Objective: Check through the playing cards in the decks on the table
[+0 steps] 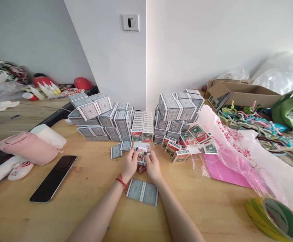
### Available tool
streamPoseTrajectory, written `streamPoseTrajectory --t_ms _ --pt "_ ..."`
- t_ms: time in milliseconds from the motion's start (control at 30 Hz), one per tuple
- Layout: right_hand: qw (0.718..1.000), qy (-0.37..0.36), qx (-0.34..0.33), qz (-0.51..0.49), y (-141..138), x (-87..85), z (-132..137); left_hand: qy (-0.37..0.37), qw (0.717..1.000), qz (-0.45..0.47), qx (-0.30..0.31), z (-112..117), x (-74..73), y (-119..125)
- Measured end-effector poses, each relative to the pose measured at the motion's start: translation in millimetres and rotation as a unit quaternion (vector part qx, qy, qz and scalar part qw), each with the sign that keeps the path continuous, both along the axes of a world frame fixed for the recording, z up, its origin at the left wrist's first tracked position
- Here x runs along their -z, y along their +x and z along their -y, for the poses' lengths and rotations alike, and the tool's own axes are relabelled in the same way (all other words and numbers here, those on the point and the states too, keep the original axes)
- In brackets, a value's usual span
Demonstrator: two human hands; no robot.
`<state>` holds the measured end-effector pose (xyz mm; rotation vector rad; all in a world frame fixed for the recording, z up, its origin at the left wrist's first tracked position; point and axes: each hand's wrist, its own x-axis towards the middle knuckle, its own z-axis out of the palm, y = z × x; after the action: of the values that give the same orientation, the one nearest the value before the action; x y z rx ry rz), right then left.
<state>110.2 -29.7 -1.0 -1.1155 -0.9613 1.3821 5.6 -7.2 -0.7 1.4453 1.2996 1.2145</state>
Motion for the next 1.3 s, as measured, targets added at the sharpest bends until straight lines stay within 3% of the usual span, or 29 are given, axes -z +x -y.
streamPoseTrajectory --t_ms 267,433,700,1300 --pt "0.997 -0.02 -0.012 -0.07 -8.1 -3.7 4.7 0.006 0.999 0.034 -0.016 0.9 2.5 -2.2" --pt "0.996 -0.016 -0.005 -0.093 -7.2 -3.7 4.8 0.011 0.998 0.057 0.007 2.6 1.1 -1.8" --pt "0.995 -0.022 0.006 -0.092 -6.3 -3.5 4.8 0.03 0.997 0.068 0.028 5.5 -2.1 -2.7" --pt "0.995 -0.02 0.016 -0.094 -8.3 -3.5 5.2 -0.008 0.997 0.072 0.023 6.5 -5.4 0.2"
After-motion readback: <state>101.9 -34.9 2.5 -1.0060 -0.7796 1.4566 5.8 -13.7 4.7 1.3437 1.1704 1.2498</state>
